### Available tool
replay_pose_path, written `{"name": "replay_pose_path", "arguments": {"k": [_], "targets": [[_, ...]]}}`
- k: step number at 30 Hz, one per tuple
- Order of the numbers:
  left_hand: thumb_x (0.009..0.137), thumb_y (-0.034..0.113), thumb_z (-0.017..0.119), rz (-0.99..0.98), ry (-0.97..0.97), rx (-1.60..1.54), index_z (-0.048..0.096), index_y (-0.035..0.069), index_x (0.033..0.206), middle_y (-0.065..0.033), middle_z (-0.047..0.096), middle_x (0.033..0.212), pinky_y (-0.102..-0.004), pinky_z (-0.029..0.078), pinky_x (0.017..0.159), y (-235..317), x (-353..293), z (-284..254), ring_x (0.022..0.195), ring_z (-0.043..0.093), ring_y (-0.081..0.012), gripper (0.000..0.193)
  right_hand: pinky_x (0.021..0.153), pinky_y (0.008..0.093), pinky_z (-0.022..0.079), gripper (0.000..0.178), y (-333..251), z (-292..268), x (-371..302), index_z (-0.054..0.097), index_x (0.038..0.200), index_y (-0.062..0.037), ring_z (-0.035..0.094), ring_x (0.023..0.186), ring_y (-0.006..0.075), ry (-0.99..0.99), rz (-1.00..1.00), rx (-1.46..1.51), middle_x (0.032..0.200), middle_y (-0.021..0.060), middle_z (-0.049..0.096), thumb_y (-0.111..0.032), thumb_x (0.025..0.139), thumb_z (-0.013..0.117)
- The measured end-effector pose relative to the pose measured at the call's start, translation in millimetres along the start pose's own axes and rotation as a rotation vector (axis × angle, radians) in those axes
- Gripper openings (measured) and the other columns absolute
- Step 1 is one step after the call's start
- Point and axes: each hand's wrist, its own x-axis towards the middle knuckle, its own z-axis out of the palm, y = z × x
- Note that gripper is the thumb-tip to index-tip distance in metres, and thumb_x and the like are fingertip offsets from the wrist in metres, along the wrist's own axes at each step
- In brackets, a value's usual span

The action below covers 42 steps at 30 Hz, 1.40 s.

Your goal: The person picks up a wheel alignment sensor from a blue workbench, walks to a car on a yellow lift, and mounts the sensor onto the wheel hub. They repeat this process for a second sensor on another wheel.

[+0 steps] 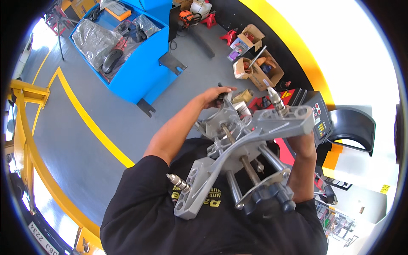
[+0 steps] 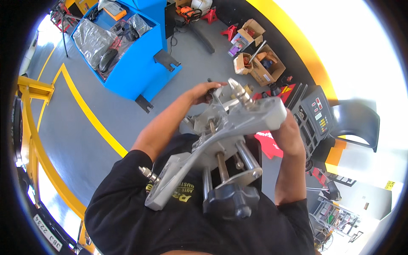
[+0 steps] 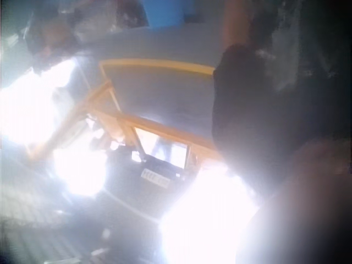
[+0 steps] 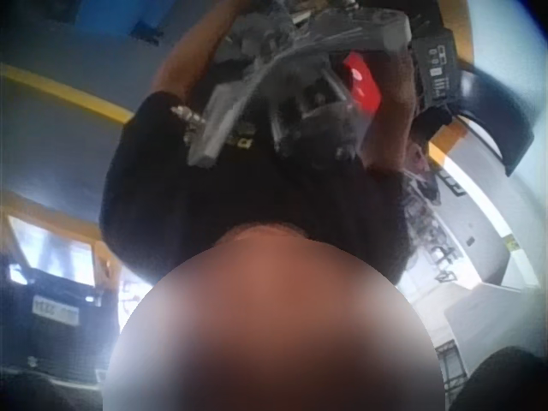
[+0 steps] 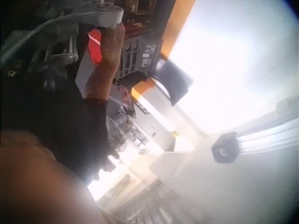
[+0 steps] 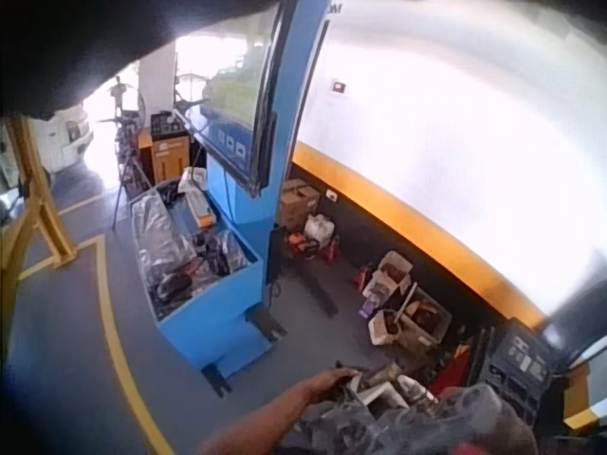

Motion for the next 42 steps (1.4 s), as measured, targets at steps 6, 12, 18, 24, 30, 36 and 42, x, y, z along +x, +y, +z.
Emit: {"name": "replay_pose_path", "arguments": {"k": [6,12,18,24,30,36,42], "targets": [[0.099,0.034,0.061,0.014,0.047,-0.031,0.067,0.027,0.141,0.0065,0.042,0.081,-0.0253,0.035,0.053,9,-10,-8,0.058,0.041,-0.0077,0.043,0.077,0.0426,0.057,0.033,12,9,-22,0.061,0.119,0.0049,0.069,0.081,0.0246,-0.092,-0.032,0.066,0.093,0.0160,0.068,-0.026,0.107,0.059],[0.102,0.033,0.056,0.044,0.042,0.001,0.060,0.024,0.147,0.0082,0.062,0.087,-0.0249,0.031,0.055,20,-15,-10,0.063,0.048,-0.0055,0.047,0.064,0.0422,0.060,0.038,9,1,-11,0.059,0.122,0.0048,0.066,0.067,0.0258,-0.135,-0.126,-0.065,0.083,0.0128,0.063,-0.030,0.106,0.054],[0.102,0.033,0.055,0.011,0.037,0.027,0.059,0.024,0.148,0.0080,0.063,0.089,-0.0243,0.036,0.059,22,-16,-10,0.064,0.050,-0.0063,0.048,0.072,0.0364,0.056,0.037,125,-61,93,0.067,0.115,0.0004,0.071,0.087,0.0219,-0.113,-0.114,-0.766,0.099,0.0141,0.072,-0.035,0.104,0.061],[0.102,0.035,0.055,0.002,0.047,0.006,0.058,0.027,0.150,0.0046,0.063,0.099,-0.0263,0.045,0.067,15,-13,-14,0.072,0.054,-0.0085,0.048,0.084,0.0391,0.056,0.051,282,-67,134,0.063,0.125,0.0061,0.071,0.095,0.0271,-0.011,0.340,-0.537,0.109,0.0176,0.072,-0.040,0.104,0.057],[0.103,0.039,0.056,-0.013,0.097,-0.010,0.058,0.030,0.149,0.0039,0.057,0.103,-0.0280,0.046,0.070,15,-25,-21,0.077,0.051,-0.0102,0.047,0.085,0.0412,0.053,0.047,294,-50,137,0.063,0.120,0.0061,0.069,0.096,0.0306,-0.060,0.189,-0.857,0.110,0.0197,0.069,-0.038,0.107,0.051],[0.102,0.043,0.058,-0.037,0.170,-0.003,0.060,0.032,0.148,0.0064,0.051,0.095,-0.0277,0.040,0.068,17,-37,-19,0.077,0.045,-0.0095,0.047,0.086,0.0424,0.051,0.047,300,-33,127,0.064,0.117,0.0036,0.067,0.096,0.0321,0.012,0.263,-0.545,0.106,0.0203,0.069,-0.039,0.109,0.048],[0.101,0.045,0.061,-0.012,0.224,0.045,0.064,0.029,0.144,0.0076,0.054,0.094,-0.0274,0.042,0.072,16,-33,-23,0.077,0.047,-0.0088,0.046,0.087,0.0428,0.049,0.047,295,-30,121,0.064,0.116,0.0026,0.065,0.095,0.0328,0.014,0.260,-0.543,0.105,0.0205,0.069,-0.040,0.109,0.046]]}}
